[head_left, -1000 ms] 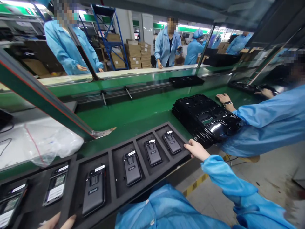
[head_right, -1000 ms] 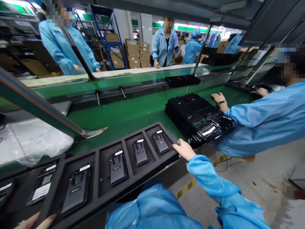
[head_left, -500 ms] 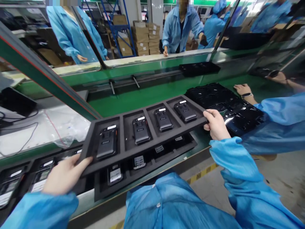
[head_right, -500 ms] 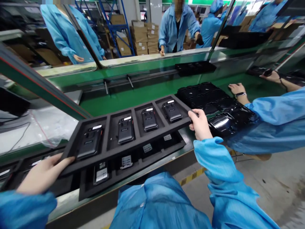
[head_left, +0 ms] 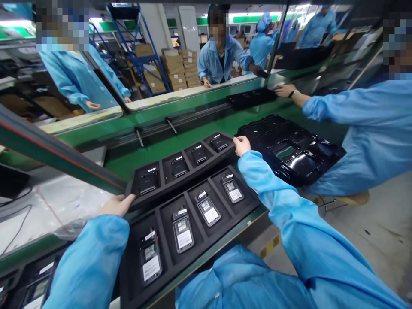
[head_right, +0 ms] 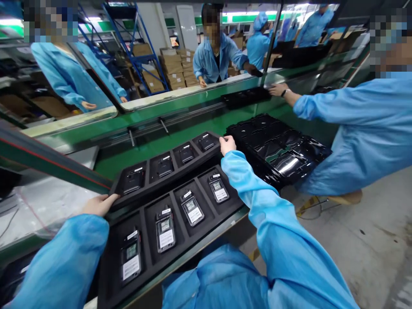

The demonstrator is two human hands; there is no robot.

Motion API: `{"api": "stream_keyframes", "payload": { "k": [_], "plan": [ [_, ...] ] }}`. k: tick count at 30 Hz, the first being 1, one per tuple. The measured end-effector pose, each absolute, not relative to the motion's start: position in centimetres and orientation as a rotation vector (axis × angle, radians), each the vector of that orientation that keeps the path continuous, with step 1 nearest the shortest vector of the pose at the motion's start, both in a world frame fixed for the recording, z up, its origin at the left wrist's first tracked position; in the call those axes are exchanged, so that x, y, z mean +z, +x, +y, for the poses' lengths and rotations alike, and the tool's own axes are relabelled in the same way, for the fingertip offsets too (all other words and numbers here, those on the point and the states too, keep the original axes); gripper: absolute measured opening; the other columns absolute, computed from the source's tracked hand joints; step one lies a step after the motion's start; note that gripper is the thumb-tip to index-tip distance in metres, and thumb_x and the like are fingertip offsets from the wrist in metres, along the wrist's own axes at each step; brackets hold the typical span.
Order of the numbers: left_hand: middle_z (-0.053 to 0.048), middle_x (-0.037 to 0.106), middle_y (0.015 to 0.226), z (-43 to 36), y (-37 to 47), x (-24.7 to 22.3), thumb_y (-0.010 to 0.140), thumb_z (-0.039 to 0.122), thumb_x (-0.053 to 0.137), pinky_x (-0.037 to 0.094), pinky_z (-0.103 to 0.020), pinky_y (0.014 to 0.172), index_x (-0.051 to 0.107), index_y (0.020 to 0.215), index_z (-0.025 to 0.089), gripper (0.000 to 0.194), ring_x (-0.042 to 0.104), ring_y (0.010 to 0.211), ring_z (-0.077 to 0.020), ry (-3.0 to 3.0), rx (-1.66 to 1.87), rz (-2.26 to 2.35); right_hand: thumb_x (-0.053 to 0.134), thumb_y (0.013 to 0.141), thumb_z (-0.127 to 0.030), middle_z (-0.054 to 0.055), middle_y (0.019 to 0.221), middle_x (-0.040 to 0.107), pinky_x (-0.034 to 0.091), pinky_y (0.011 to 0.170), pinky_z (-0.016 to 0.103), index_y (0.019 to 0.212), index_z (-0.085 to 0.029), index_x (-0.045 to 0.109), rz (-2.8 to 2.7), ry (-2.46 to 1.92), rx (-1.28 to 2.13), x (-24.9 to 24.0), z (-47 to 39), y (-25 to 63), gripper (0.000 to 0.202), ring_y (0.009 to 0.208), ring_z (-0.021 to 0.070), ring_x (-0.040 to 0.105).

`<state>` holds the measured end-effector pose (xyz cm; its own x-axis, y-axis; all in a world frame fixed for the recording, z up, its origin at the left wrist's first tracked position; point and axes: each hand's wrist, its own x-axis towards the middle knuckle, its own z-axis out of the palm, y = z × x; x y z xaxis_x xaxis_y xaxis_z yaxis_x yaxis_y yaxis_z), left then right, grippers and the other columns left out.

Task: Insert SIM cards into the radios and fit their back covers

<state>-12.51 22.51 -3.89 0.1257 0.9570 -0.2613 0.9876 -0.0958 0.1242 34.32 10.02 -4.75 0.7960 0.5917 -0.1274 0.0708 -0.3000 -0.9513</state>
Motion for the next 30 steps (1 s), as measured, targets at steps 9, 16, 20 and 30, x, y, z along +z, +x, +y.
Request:
{"api": "stream_keyframes", "payload": {
  "k": [9, 16, 20, 30],
  "plan": [
    [-0.012, 0.063, 0.078, 24.9, -10.8, -7.4, 0.087, 0.060, 0.035, 0.045, -0.033, 0.072, 0.059, 0.072, 0.012, 0.056, 0.061, 0.084, -0.0258, 2.138, -0.218, 1.947, 0.053, 0.095, -0.040, 0.009, 0.114, 0.059, 0.055, 0.082, 0.034, 0.125, -0.014, 0.054, -0.442, -1.954, 0.726, -8.9, 13.0, 33.6, 0.040, 0.096, 0.0149, 0.061],
    [-0.023, 0.066, 0.100, 24.0, -10.8, -9.1, 0.087, 0.069, 0.029, 0.048, -0.041, 0.077, 0.063, 0.103, 0.009, 0.071, 0.064, 0.097, -0.0364, 2.076, -0.068, 2.082, 0.056, 0.093, -0.035, 0.011, 0.128, 0.053, 0.053, 0.091, 0.039, 0.131, -0.016, 0.050, -0.741, -2.129, 0.557, -9.1, 10.8, 32.6, 0.043, 0.109, 0.0190, 0.057],
    [-0.021, 0.063, 0.110, 22.6, -11.0, -8.9, 0.084, 0.069, 0.038, 0.046, -0.041, 0.084, 0.054, 0.120, 0.011, 0.070, 0.060, 0.106, -0.0348, 2.259, 0.055, 2.068, 0.058, 0.091, -0.033, 0.011, 0.140, 0.043, 0.043, 0.104, 0.048, 0.135, -0.019, 0.048, -1.012, -2.203, 0.413, -8.1, 9.2, 31.5, 0.047, 0.122, 0.0237, 0.049],
    [-0.012, 0.064, 0.089, 24.1, -9.1, -11.7, 0.083, 0.062, 0.044, 0.045, -0.036, 0.076, 0.059, 0.102, 0.020, 0.049, 0.062, 0.087, -0.0298, 2.727, -0.097, 1.595, 0.055, 0.093, -0.039, 0.009, 0.121, 0.057, 0.052, 0.091, 0.039, 0.124, -0.013, 0.055, -1.097, -2.193, 0.590, -6.3, 10.8, 29.0, 0.039, 0.106, 0.0179, 0.059]
  ]
}}
